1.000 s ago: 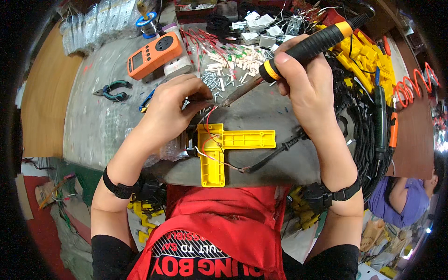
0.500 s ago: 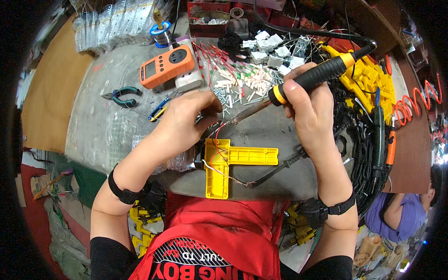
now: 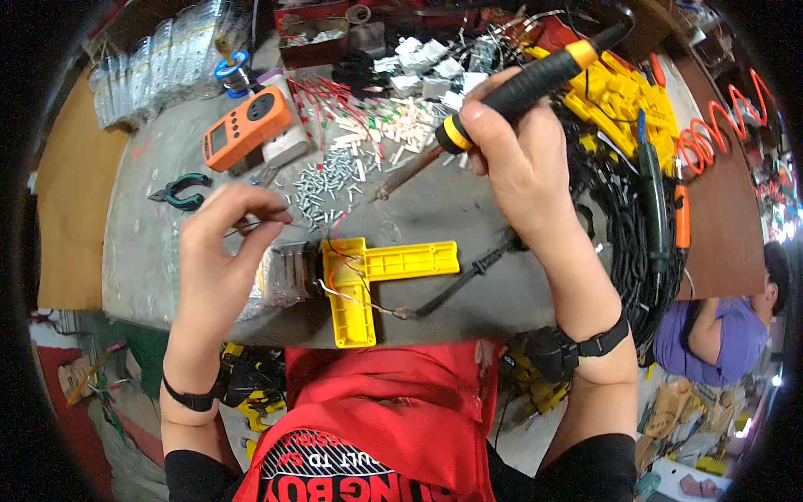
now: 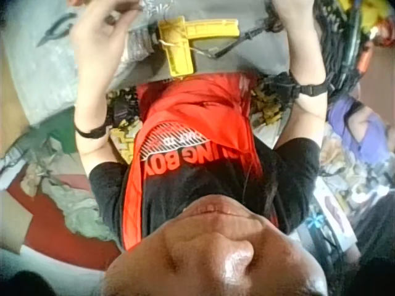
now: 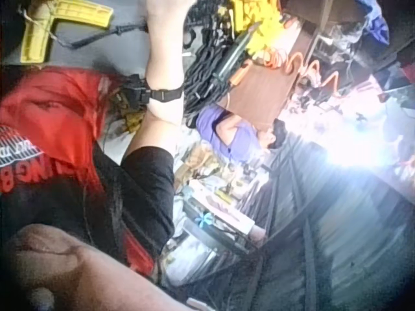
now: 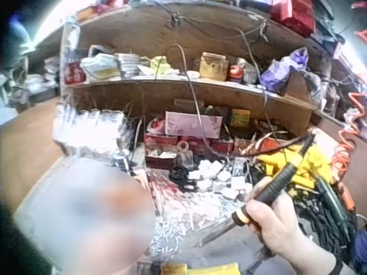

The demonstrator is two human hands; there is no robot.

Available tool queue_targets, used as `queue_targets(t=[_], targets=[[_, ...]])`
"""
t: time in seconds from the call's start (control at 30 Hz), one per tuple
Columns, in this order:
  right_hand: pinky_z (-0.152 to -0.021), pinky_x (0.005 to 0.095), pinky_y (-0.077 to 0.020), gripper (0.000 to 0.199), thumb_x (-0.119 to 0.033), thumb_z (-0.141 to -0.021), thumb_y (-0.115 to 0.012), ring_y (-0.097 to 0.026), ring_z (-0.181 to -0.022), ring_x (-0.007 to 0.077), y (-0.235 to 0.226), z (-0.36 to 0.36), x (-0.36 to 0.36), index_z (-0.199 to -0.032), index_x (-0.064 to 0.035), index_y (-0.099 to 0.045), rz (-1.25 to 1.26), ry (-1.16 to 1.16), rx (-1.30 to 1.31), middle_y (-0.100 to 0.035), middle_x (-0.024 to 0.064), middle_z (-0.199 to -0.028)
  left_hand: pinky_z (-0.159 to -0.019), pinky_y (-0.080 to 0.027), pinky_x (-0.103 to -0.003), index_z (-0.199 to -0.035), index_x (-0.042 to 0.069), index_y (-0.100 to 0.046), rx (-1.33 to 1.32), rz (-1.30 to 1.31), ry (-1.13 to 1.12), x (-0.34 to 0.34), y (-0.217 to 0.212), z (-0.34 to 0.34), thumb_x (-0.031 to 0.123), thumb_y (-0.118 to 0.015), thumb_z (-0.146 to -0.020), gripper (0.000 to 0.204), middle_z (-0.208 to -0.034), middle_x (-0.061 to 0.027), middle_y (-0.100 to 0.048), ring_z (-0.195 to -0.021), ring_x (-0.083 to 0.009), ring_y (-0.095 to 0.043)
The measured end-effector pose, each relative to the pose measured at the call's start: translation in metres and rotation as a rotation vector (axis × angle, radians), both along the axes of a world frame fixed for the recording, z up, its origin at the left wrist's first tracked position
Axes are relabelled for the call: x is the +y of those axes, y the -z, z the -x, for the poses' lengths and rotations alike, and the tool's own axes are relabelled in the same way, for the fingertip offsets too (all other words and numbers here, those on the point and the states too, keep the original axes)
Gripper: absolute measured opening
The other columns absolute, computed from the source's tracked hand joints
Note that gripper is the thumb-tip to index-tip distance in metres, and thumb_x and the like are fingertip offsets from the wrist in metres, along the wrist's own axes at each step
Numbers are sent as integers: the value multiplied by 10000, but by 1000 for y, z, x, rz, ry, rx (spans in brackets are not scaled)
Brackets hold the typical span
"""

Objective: Assembling and testing plastic electronic components using screws, a power screwdriver, and a soldering iron.

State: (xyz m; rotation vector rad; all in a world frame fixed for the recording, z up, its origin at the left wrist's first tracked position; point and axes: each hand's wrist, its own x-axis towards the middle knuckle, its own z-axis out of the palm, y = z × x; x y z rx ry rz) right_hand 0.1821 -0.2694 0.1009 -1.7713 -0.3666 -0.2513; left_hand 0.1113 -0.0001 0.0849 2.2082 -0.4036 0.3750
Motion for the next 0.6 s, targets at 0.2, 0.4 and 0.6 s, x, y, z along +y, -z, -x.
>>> queue_targets(t=[0.2,0.4,0.6], targets=[[-491,199,-324,199,-224,-880,-582,-425,-542,45,-27,32,-14,-926,-31,-582,26,141,-129,-507,-19,-684,-627,-465,-251,-818,-2,-653,52,31,33,-13,-12,27,-125,-658,-694,175,-781,-66,-653,-738,-145,-625],[-529,193,-248,407,-411,-771,-578,-389,-605,47,-47,65,-2,-910,-32,-525,97,399,-236,-475,5,-728,-614,-485,-243,-855,-5,-657,65,20,239,-33,-3,28,-89,-706,-743,148,-809,-67,-636,-730,-142,-622],[-513,190,-229,435,-455,-747,-577,-361,-560,39,-52,85,4,-887,-50,-506,233,273,26,-449,-18,-684,-597,-472,-253,-880,5,-661,74,86,277,-42,12,22,-64,-710,-762,144,-821,-70,-641,-727,-150,-615]])
